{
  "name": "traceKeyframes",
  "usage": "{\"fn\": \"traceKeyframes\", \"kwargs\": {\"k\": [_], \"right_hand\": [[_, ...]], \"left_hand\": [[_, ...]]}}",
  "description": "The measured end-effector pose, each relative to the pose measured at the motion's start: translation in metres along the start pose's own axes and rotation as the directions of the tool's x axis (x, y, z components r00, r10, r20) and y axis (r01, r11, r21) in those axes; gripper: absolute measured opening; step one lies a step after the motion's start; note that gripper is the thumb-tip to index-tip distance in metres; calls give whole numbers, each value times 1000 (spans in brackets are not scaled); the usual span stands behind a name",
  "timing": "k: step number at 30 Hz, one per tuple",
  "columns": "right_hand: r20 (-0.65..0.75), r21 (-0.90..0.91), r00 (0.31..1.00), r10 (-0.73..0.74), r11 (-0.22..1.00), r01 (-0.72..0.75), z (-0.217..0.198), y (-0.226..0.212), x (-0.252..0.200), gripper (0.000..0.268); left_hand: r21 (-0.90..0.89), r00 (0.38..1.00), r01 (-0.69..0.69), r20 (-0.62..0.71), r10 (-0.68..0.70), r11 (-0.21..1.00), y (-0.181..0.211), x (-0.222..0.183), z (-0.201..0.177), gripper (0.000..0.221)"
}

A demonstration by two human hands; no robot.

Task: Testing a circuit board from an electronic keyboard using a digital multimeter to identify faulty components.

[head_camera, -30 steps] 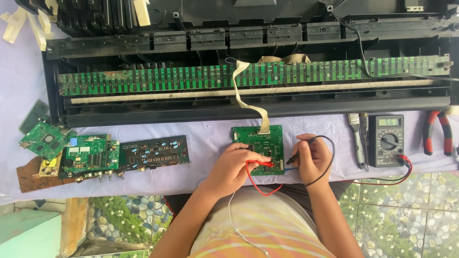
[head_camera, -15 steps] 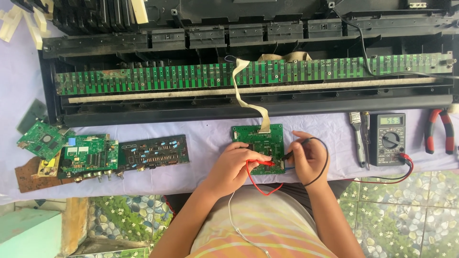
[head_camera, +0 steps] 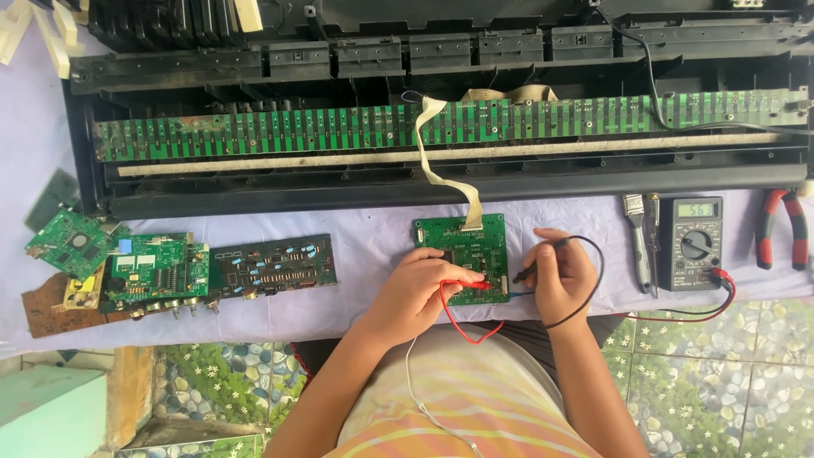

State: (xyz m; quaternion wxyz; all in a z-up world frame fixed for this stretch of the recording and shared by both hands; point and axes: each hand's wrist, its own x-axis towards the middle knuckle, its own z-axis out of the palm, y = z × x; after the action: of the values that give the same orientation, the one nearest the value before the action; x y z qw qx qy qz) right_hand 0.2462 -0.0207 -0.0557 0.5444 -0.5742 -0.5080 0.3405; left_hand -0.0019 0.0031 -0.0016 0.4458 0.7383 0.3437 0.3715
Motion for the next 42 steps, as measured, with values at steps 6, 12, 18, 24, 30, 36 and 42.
{"fn": "traceKeyframes", "kwargs": {"k": [6, 12, 18, 24, 30, 36, 42], "right_hand": [[2, -43, 1000, -17, 999, 17, 3, 2, 0, 26], [21, 18, 1000, 5, 1000, -6, 3, 3, -3, 23], [-10, 26, 1000, -2, 1000, 3, 1, -1, -1, 25], [-104, -36, 991, -79, 996, 76, 5, 0, 2, 26], [49, -127, 999, 20, 992, -13, 7, -28, 8, 19], [-18, -116, 998, 53, 992, -54, 5, -20, 3, 21], [-32, -58, 997, 67, 996, -69, 4, -14, 0, 22]], "left_hand": [[-10, 1000, 3, -5, -3, 1000, 4, 2, -1, 9], [-4, 1000, 0, -5, 0, 1000, 6, 3, -1, 8], [1, 1000, 5, -11, -5, 1000, 6, 3, -1, 9], [-16, 1000, 18, 0, -18, 1000, 8, 4, -2, 10], [-24, 999, 32, 8, -32, 999, 3, 2, 0, 10], [-23, 999, 40, 13, -39, 999, 6, 3, -1, 9], [-14, 999, 35, 4, -35, 999, 3, 2, 0, 9]]}}
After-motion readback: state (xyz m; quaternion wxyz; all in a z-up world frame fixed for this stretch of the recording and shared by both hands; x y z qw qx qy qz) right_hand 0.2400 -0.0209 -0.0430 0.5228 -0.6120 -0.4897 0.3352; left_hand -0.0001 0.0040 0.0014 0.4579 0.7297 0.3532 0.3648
